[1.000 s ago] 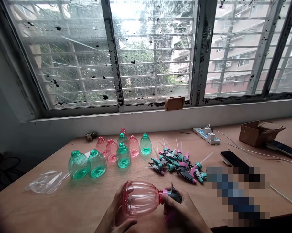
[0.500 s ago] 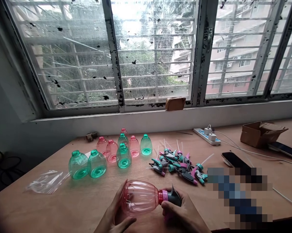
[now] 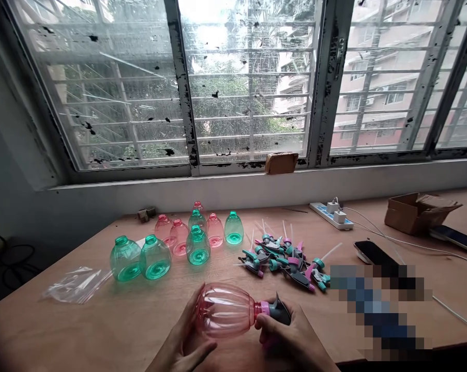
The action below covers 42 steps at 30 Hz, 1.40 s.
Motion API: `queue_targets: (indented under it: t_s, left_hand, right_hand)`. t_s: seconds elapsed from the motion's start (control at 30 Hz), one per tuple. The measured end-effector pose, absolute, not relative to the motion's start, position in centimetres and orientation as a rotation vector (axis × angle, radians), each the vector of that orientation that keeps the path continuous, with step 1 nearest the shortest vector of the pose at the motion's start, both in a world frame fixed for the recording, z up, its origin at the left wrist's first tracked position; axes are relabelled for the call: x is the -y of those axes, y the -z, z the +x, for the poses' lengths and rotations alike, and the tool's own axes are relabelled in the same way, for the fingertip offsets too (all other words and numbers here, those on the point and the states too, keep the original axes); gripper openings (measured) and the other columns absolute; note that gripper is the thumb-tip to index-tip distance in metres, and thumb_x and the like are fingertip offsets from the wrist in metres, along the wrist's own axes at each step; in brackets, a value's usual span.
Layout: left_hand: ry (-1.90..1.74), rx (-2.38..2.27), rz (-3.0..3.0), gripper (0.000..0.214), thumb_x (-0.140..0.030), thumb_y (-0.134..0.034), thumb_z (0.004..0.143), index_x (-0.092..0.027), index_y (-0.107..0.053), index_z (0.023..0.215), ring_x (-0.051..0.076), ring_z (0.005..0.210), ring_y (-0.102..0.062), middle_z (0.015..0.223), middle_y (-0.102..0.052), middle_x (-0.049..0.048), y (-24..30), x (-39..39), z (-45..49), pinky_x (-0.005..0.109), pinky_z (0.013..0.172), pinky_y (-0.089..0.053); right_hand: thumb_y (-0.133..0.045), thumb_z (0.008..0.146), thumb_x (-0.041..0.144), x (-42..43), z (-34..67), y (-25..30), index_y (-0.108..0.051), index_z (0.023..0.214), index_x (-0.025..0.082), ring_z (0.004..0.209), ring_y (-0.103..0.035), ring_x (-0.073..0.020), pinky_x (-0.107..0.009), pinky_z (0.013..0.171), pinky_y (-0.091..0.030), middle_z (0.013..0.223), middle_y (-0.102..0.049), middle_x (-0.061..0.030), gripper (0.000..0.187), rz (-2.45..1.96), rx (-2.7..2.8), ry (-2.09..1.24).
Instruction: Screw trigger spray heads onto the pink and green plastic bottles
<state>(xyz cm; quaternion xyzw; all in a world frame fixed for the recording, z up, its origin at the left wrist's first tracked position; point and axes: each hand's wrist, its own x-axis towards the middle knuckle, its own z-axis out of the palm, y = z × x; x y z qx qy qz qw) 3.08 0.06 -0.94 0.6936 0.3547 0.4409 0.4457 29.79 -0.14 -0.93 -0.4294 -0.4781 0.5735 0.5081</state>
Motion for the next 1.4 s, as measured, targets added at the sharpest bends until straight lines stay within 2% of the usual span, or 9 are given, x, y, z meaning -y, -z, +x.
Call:
queue_targets:
  t_s: [0.1, 0.2, 0.43, 0.57, 0.67, 0.87, 1.1, 1.23, 1.4]
  left_hand:
    - [-1.124, -0.800, 1.622, 0.094, -0.042, -0.079, 0.078, -0.036, -0.024, 0.154, 0.034, 0.146, -0.036, 0.160, -0.038, 0.0078, 1.4, -0.1, 3.1, 0.051, 0.122, -0.025]
    - [-1.091, -0.811, 1.531, 0.082, -0.048, -0.072, 0.083, -0.032, -0.031, 0.153, 0.033, 0.147, -0.034, 0.160, -0.038, 0.0091, 1.2, 0.0, 2.9, 0.050, 0.121, -0.027]
    - [-1.058, -0.952, 1.716, 0.077, -0.033, -0.076, 0.083, -0.041, -0.037, 0.149, 0.030, 0.147, -0.033, 0.161, -0.038, 0.0003, 0.4, 0.0, 2.8, 0.047, 0.124, -0.019]
    - [-1.113, -0.830, 1.603, 0.077, -0.041, -0.074, 0.084, -0.039, -0.034, 0.150, 0.032, 0.146, -0.036, 0.161, -0.038, 0.0047, 0.6, -0.2, 2.8, 0.047, 0.121, -0.029]
    - [-1.143, -0.793, 1.516, 0.067, -0.042, -0.070, 0.087, -0.034, -0.043, 0.147, 0.032, 0.148, -0.032, 0.160, -0.039, 0.0078, 0.4, -0.2, 2.8, 0.046, 0.119, -0.034]
    - [-1.117, -0.821, 1.560, 0.074, -0.029, -0.079, 0.081, -0.047, -0.043, 0.143, 0.029, 0.148, -0.032, 0.159, -0.040, -0.0017, 0.3, -0.1, 2.8, 0.048, 0.124, -0.022]
    - [-1.114, -0.705, 1.413, 0.079, -0.040, -0.082, 0.077, -0.043, -0.041, 0.144, 0.034, 0.141, -0.043, 0.154, -0.047, 0.0063, 0.4, 0.0, 2.9, 0.050, 0.114, -0.040]
    - [-1.077, -0.721, 1.433, 0.085, -0.034, -0.089, 0.069, -0.046, -0.045, 0.142, 0.034, 0.140, -0.044, 0.157, -0.042, 0.0019, 0.3, -0.2, 2.8, 0.047, 0.114, -0.041]
    - [-1.092, -0.747, 1.536, 0.074, -0.031, -0.077, 0.084, -0.046, -0.039, 0.146, 0.030, 0.141, -0.044, 0.157, -0.045, 0.0019, 0.7, -0.2, 3.1, 0.049, 0.120, -0.030]
  right_hand:
    - [-0.085, 0.067, 0.049, 0.2, 29.7, 1.0, -0.070, 0.080, 0.015, 0.047, -0.066, -0.0175, -0.026, 0.048, -0.051, 0.055, -0.074, -0.0029, 0.039, -1.037, 1.143, -1.371]
    - [-0.085, 0.067, 0.048, 0.3, 29.7, 1.1, -0.069, 0.086, 0.014, 0.047, -0.066, -0.0172, -0.026, 0.048, -0.052, 0.055, -0.074, -0.0028, 0.043, -1.040, 1.142, -1.376]
    - [-0.082, 0.071, 0.050, 0.0, 29.9, 1.4, -0.069, 0.077, 0.014, 0.048, -0.067, -0.0168, -0.024, 0.047, -0.048, 0.055, -0.075, -0.0037, 0.039, -1.039, 1.192, -1.367]
    - [-0.083, 0.069, 0.051, 0.1, 29.9, 1.3, -0.070, 0.077, 0.014, 0.047, -0.066, -0.0165, -0.024, 0.047, -0.049, 0.055, -0.075, -0.0038, 0.040, -1.033, 1.207, -1.376]
    - [-0.085, 0.068, 0.050, 0.2, 29.9, 1.2, -0.070, 0.078, 0.013, 0.048, -0.065, -0.0162, -0.023, 0.048, -0.049, 0.055, -0.075, -0.0039, 0.040, -1.038, 1.199, -1.363]
    - [-0.082, 0.072, 0.048, 0.0, 29.9, 1.1, -0.071, 0.079, 0.013, 0.049, -0.066, -0.0152, -0.022, 0.049, -0.047, 0.056, -0.075, -0.0029, 0.037, -1.010, 1.192, -1.368]
    - [-0.084, 0.071, 0.047, -0.1, 30.1, 1.5, -0.070, 0.080, 0.013, 0.049, -0.067, -0.0155, -0.023, 0.049, -0.048, 0.056, -0.076, -0.0033, 0.038, -0.991, 1.166, -1.382]
    - [-0.084, 0.071, 0.048, 0.0, 30.3, 1.3, -0.071, 0.077, 0.013, 0.048, -0.067, -0.0151, -0.022, 0.048, -0.049, 0.054, -0.076, -0.0032, 0.038, -0.970, 1.152, -1.416]
    - [-0.082, 0.073, 0.048, 0.2, 30.2, 0.8, -0.071, 0.072, 0.012, 0.046, -0.067, -0.0145, -0.022, 0.048, -0.051, 0.054, -0.074, -0.0024, 0.037, -0.966, 1.152, -1.428]
